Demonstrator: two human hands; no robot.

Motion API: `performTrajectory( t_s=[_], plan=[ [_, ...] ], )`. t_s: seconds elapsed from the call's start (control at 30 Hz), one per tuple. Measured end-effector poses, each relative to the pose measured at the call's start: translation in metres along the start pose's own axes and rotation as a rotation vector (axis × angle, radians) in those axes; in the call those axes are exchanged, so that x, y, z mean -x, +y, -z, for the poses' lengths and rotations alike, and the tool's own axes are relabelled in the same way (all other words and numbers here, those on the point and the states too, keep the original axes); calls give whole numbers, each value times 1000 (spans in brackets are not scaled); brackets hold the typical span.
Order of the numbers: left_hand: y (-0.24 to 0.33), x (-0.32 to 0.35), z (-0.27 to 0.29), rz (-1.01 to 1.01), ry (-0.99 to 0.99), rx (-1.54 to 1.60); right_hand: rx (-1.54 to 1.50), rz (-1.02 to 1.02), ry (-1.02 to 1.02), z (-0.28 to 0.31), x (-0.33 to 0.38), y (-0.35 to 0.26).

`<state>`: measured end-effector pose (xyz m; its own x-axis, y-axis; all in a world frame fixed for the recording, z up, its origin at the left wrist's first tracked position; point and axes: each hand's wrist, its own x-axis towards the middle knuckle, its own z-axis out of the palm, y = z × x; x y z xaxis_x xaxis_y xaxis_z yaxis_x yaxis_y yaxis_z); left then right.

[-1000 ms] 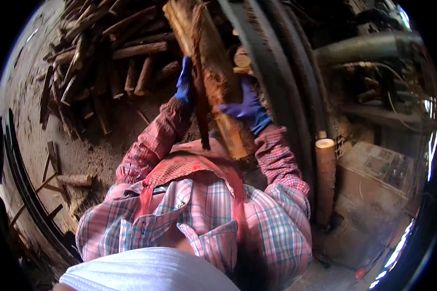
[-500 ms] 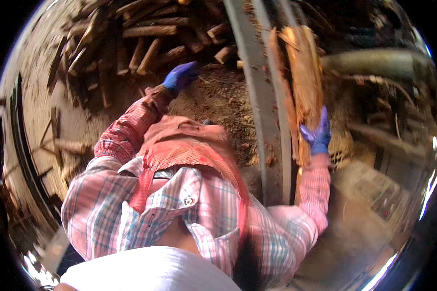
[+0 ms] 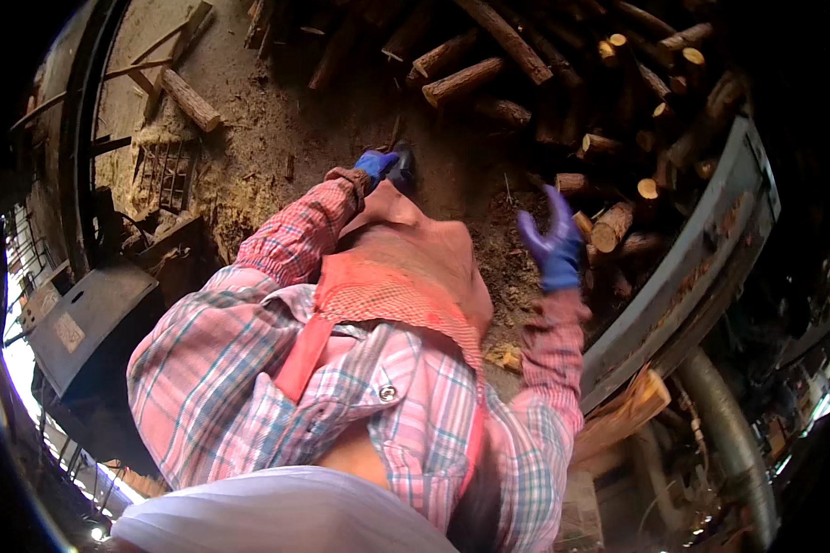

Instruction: The person repeatedly picks up logs from a pile and feeds them into a wood-cutting machine. They handle the logs with gloved hands, positioning them on the machine's platform before the blade cuts them. The cut pieces fall away, and the person continues the cycle by selecting new logs from the surrounding pile.

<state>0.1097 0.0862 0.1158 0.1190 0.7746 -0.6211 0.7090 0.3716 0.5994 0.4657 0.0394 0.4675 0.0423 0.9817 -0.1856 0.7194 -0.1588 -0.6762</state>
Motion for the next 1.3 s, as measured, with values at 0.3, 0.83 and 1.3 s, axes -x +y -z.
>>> performTrajectory(
  t_s=[0.3,0.83,1.3],
  plan=[
    [7,-77,69,477,-377,-37,-342,-718,-415,-177,-115,163],
    [5,-257,-171,1072,-417,1485,201,-697,-170,-326,-441,518],
    [68,-280,-210,739,-334,1299,-1557,-1376,-334,-328,-312,458]
  ],
)
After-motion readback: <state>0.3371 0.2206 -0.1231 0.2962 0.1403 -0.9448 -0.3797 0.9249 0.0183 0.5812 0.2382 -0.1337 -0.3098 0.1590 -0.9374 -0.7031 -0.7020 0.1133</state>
